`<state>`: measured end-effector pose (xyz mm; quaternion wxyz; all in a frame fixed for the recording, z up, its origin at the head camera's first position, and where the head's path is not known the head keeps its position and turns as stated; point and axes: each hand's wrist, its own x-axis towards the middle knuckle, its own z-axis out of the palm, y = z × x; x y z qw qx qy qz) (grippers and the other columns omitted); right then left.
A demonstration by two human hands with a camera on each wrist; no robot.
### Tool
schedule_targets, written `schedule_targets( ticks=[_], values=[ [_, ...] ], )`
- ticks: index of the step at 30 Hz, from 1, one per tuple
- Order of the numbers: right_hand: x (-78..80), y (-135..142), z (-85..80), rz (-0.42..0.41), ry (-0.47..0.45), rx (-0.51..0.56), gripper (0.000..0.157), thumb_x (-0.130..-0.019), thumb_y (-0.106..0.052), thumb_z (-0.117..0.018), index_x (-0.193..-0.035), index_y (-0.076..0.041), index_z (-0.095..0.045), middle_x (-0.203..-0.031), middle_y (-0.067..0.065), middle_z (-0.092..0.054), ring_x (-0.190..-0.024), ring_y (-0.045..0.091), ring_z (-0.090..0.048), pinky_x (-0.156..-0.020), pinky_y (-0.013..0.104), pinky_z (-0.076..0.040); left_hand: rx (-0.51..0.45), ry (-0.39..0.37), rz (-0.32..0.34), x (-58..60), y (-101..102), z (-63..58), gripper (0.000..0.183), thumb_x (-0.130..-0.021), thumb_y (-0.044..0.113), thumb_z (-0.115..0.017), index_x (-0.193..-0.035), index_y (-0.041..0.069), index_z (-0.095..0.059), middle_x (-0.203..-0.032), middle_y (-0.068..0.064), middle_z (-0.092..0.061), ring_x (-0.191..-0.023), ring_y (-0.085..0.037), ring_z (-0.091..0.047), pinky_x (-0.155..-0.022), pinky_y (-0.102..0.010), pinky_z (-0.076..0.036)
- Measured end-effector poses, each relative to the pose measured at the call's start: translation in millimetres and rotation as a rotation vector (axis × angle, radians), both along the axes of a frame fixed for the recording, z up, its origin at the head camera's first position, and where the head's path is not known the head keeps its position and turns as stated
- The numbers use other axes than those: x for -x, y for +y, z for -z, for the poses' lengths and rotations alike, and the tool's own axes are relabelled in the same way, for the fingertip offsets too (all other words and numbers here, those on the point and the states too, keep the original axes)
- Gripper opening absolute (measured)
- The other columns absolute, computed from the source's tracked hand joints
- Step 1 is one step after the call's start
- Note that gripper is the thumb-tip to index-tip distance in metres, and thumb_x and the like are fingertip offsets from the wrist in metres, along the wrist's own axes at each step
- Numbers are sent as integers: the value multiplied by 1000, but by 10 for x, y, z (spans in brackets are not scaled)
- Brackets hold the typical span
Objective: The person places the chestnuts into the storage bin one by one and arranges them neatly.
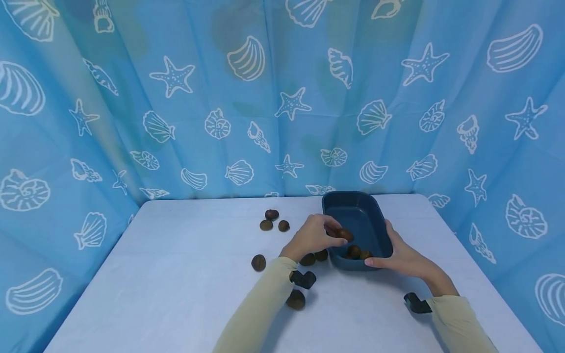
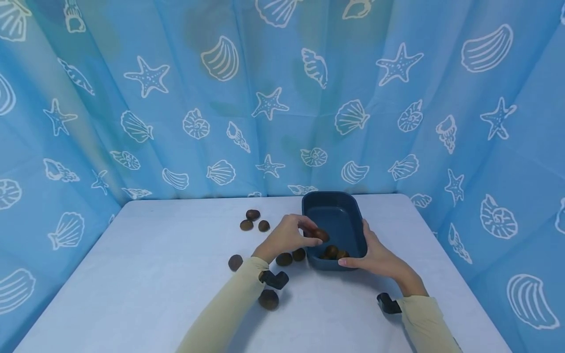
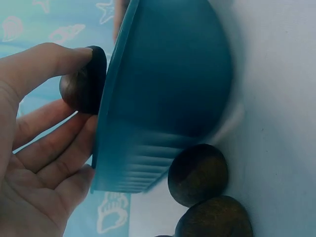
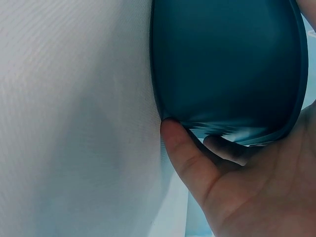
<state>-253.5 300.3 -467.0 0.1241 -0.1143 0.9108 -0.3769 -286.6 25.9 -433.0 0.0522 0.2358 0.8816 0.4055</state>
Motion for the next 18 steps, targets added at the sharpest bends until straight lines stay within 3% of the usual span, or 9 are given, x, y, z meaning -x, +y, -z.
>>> schedule_targets(
  ticks=[6, 13, 18],
  values=[
    [-7, 10, 5, -1, 1, 6, 131, -87, -47, -77, -162, -10, 24, -169, 33, 5, -149, 61, -14, -109, 84, -24, 94, 21, 24, -13, 68, -7, 31, -88, 29, -83, -114, 14, -75, -105, 3, -75, -91, -4, -65, -81, -19, -57],
    [-10, -1, 23, -10, 15, 27, 130, -86, -46, -78, -162, -10, 22, -169, 34, 2, -148, 59, -17, -108, 84, -27, 240, 96, 56, -39, 163, -3, 28, -88, 27, -83, -112, 12, -77, -99, 3, -76, -81, -3, -61, -74, -16, -54],
    [-10, 1, 16, 1, 11, 17, 132, -86, -47, -78, -162, -11, 23, -169, 34, 3, -149, 60, -16, -109, 83, -27, 307, 127, 43, -37, 227, -22, 26, -88, 25, -83, -110, 11, -78, -97, 2, -76, -78, -5, -62, -72, -16, -53]
  ],
)
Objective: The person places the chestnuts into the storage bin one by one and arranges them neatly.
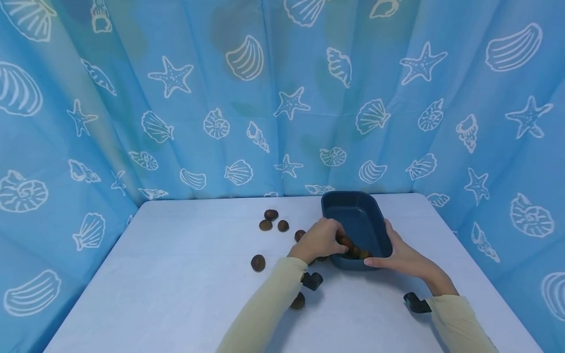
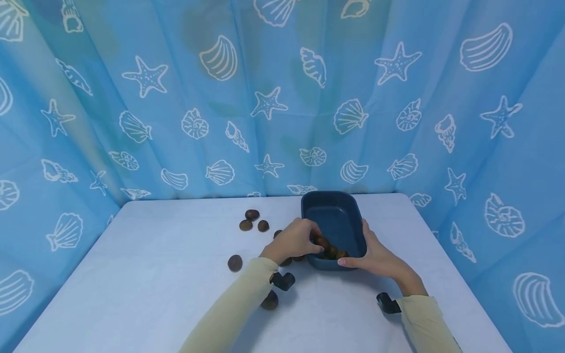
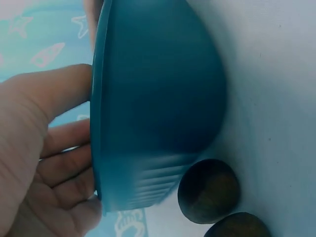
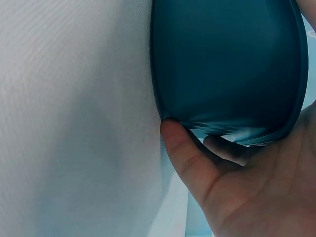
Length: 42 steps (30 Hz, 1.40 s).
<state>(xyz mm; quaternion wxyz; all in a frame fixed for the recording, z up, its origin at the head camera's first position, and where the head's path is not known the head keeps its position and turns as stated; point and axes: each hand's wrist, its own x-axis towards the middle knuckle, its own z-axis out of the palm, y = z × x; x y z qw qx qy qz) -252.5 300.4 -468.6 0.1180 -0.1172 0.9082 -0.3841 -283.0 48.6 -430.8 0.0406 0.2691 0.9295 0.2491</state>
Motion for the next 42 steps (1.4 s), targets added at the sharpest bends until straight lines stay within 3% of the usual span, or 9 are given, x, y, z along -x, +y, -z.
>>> schedule_targets(
  ticks=[7, 12, 16, 19, 23, 31, 42],
  values=[
    [-1, -2, -13, 2, 2, -13, 134, -86, -48, -79, -161, -7, 24, -169, 34, 6, -151, 62, -10, -111, 83, -23, 128, 55, -32, -9, 84, 43, 28, -87, 28, -84, -110, 13, -78, -101, 3, -77, -81, -3, -64, -77, -18, -56],
    [-13, -8, -27, -3, 2, -14, 134, -86, -48, -79, -161, -6, 24, -169, 34, 8, -151, 63, -7, -111, 84, -22, 145, 68, -54, -18, 111, 80, 25, -86, 32, -86, -105, 16, -80, -95, 5, -76, -80, -4, -60, -72, -18, -54],
    [-19, 2, -38, -12, 17, 0, 133, -86, -46, -79, -161, -6, 23, -170, 33, 8, -152, 63, -7, -110, 84, -21, 154, 76, -70, -11, 127, 93, 25, -85, 35, -86, -103, 18, -81, -94, 7, -75, -87, -7, -57, -76, -22, -54],
    [-19, 7, -36, -15, 24, 8, 132, -86, -45, -79, -161, -6, 23, -170, 33, 8, -152, 62, -7, -111, 84, -21, 153, 97, -66, -9, 139, 99, 23, -84, 36, -86, -99, 19, -82, -89, 9, -76, -88, -7, -61, -102, -30, -54],
    [-14, 5, -27, -19, 28, 7, 132, -86, -45, -79, -161, -5, 23, -169, 34, 8, -152, 63, -6, -110, 84, -20, 168, 120, -66, -16, 164, 113, 22, -84, 37, -86, -97, 20, -83, -84, 11, -78, -92, -7, -69, -127, -41, -32],
    [-10, 7, -33, -24, 41, 19, 131, -86, -43, -79, -162, -7, 22, -170, 33, 6, -152, 62, -8, -110, 84, -22, 193, 112, -86, -22, 217, 122, 20, -84, 38, -86, -97, 24, -83, -84, 13, -78, -99, -6, -71, -129, -43, -28],
    [-28, -7, -20, -10, 7, 11, 132, -87, -43, -79, -161, -7, 24, -170, 32, 9, -153, 62, -5, -111, 84, -20, 197, 100, -61, -21, 200, 149, 25, -86, 40, -84, -106, 23, -82, -93, 12, -80, -103, -6, -71, -129, -44, -27]
  ],
)
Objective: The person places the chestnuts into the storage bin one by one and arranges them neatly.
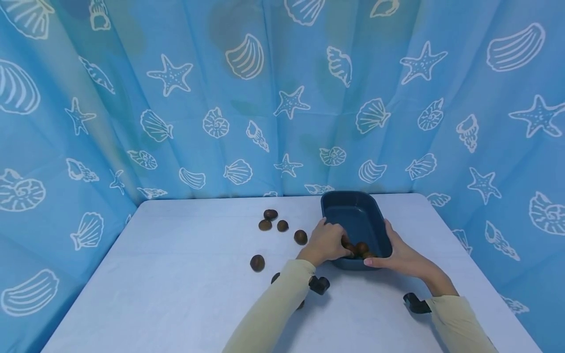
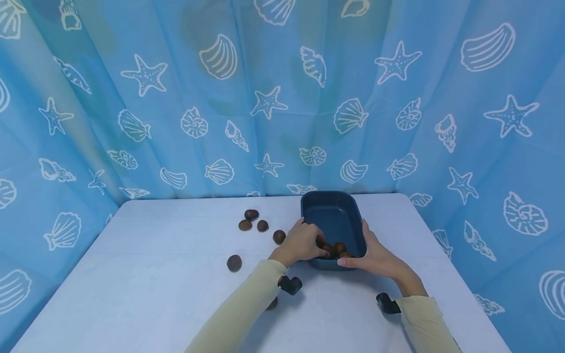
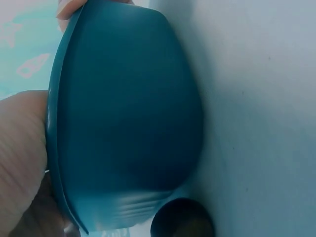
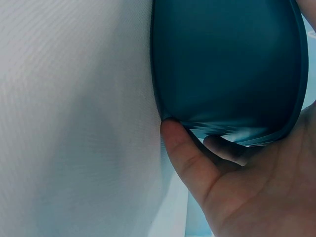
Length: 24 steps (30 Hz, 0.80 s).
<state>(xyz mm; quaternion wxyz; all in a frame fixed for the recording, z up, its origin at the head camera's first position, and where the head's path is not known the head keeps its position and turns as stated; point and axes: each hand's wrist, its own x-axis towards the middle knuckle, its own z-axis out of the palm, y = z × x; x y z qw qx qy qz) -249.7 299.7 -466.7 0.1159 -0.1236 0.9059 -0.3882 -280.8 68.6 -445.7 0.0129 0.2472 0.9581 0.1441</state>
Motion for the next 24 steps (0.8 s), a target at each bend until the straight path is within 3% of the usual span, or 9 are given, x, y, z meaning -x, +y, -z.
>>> schedule_targets(
  ticks=[3, 8, 11, 17, 24],
  values=[
    [-3, -1, 20, 3, -8, -9, 132, -87, -44, -78, -161, -7, 24, -170, 32, 9, -152, 63, -6, -110, 84, -21, -57, -7, 11, -13, -56, 2, 32, -88, 39, -82, -114, 20, -80, -106, 8, -80, -108, -8, -70, -124, -39, -37],
    [4, 3, 42, 6, 0, -19, 131, -87, -44, -78, -161, -7, 23, -170, 33, 7, -151, 63, -8, -110, 84, -22, -222, -29, 6, -56, -237, -81, 39, -92, 37, -78, -124, 14, -75, -124, 0, -76, -115, -13, -69, -100, -27, -56],
    [12, 6, 48, 8, 6, -21, 132, -87, -45, -79, -161, -8, 24, -170, 33, 8, -152, 63, -7, -110, 84, -22, -302, -33, -28, -84, -422, -170, 40, -94, 37, -76, -126, 14, -74, -126, -3, -74, -117, -18, -69, -98, -31, -58],
    [11, 11, 53, 7, 4, -18, 134, -85, -46, -80, -161, -8, 24, -170, 33, 8, -152, 63, -7, -111, 83, -24, -418, -17, -159, -117, -932, -318, 40, -94, 37, -76, -127, 13, -73, -127, -6, -73, -116, -26, -68, -95, -41, -58],
    [8, 33, 33, 7, 12, -22, 134, -85, -46, -80, -161, -7, 23, -170, 33, 9, -153, 62, -6, -112, 83, -21, -588, 6, -280, -71, -1510, -396, 39, -92, 36, -78, -123, 13, -73, -120, -9, -74, -107, -29, -70, -91, -45, -59]
  ],
)
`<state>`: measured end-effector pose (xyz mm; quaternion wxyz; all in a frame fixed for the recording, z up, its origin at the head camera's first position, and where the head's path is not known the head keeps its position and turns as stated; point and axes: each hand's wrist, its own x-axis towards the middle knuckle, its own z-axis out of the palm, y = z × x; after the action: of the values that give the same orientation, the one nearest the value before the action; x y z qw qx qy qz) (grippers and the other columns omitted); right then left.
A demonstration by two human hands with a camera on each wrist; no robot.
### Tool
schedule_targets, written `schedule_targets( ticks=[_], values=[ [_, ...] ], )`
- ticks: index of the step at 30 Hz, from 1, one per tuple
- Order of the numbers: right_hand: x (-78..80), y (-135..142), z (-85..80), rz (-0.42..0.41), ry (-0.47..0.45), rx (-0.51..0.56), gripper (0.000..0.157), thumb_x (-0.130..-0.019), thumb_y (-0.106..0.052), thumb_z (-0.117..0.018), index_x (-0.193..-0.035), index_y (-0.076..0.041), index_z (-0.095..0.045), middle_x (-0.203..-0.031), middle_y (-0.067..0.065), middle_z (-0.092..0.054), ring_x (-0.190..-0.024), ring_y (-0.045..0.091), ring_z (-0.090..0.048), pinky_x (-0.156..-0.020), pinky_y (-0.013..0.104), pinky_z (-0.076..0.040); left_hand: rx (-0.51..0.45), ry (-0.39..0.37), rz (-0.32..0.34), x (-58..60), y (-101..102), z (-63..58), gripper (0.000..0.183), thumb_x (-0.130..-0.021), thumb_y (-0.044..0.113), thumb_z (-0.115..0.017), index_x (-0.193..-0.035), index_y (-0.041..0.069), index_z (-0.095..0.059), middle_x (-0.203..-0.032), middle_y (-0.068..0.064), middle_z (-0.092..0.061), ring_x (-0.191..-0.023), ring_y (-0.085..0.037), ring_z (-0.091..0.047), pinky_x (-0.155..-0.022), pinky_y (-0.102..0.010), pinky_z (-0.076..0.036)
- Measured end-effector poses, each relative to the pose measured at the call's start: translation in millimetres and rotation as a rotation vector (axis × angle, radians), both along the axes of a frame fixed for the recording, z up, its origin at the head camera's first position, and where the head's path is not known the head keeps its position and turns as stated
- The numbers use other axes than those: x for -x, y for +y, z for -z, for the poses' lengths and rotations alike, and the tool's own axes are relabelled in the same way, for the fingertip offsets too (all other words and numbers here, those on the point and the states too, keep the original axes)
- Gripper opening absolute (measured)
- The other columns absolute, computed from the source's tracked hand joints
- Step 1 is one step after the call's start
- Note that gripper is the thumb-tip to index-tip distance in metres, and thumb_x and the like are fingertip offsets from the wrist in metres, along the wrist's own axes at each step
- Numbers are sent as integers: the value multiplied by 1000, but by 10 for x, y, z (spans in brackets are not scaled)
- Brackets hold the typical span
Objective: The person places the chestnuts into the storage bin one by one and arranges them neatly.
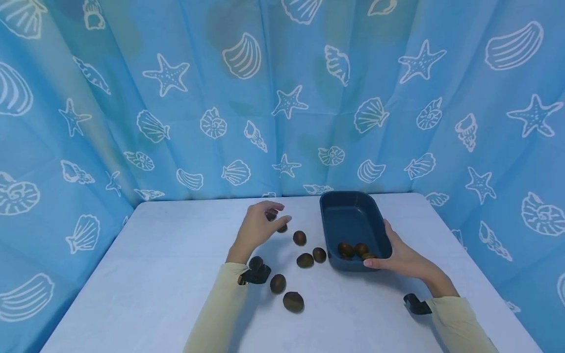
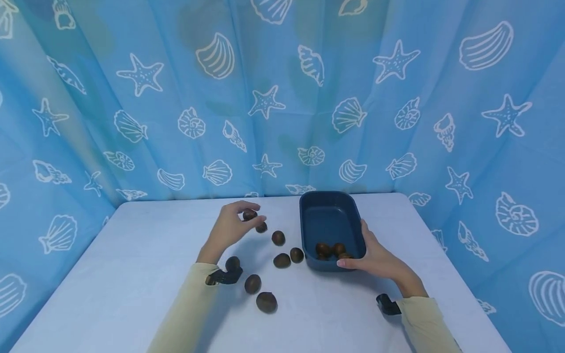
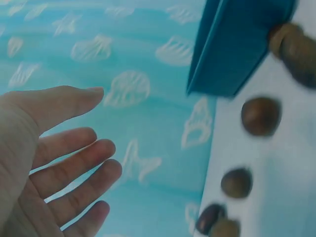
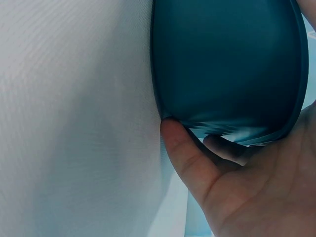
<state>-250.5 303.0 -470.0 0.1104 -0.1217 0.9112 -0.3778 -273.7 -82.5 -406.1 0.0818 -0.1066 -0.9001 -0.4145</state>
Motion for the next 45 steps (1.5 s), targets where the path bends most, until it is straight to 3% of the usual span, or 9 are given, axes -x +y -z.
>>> schedule_targets(
  ticks=[4, 9, 13, 18, 23, 29, 45],
  values=[
    [5, 1, -8, -2, 5, 1, 134, -85, -46, -80, -161, -6, 23, -170, 32, 9, -153, 62, -5, -112, 83, -20, -65, -8, -68, 66, -298, 19, 41, -91, 39, -78, -122, 13, -74, -120, -10, -74, -112, -28, -68, -97, -49, -56],
    [13, -15, -7, 2, 0, -2, 134, -85, -46, -80, -161, -8, 24, -170, 32, 9, -153, 62, -6, -112, 83, -21, -96, 43, -121, 167, -598, 72, 43, -91, 39, -78, -122, 9, -74, -122, -10, -75, -118, -29, -67, -108, -52, -50],
    [5, -13, -10, -3, 6, 5, 133, -85, -45, -80, -161, -7, 23, -170, 32, 8, -153, 62, -7, -112, 83, -21, -147, -8, -156, 238, -709, 199, 43, -91, 40, -78, -122, 10, -74, -122, -10, -75, -119, -30, -67, -109, -51, -49],
    [-14, -11, -15, -13, 6, 9, 133, -85, -44, -80, -161, -6, 22, -170, 32, 9, -153, 62, -6, -112, 83, -20, -194, -110, -207, 340, -735, 434, 47, -90, 38, -79, -126, 8, -72, -123, -11, -75, -118, -30, -69, -103, -50, -52],
    [-17, -6, -21, -17, 9, 12, 133, -85, -42, -80, -161, -6, 22, -170, 32, 9, -152, 63, -6, -111, 84, -21, -172, -142, -228, 413, -692, 578, 45, -89, 33, -80, -125, 6, -73, -122, -13, -76, -113, -31, -72, -100, -49, -54],
    [0, 1, -6, -20, 21, 18, 132, -86, -41, -80, -162, -6, 22, -170, 32, 8, -152, 61, -8, -110, 83, -23, -154, -176, -241, 444, -655, 656, 43, -88, 32, -81, -121, 6, -74, -123, -14, -75, -113, -32, -72, -99, -49, -56],
    [-2, 1, -9, -13, 17, 7, 133, -85, -43, -80, -162, -7, 22, -170, 32, 8, -153, 62, -7, -111, 83, -21, -106, -205, -192, 494, -590, 776, 40, -82, 23, -85, -116, 5, -76, -114, -14, -78, -105, -30, -73, -96, -46, -55]
  ],
)
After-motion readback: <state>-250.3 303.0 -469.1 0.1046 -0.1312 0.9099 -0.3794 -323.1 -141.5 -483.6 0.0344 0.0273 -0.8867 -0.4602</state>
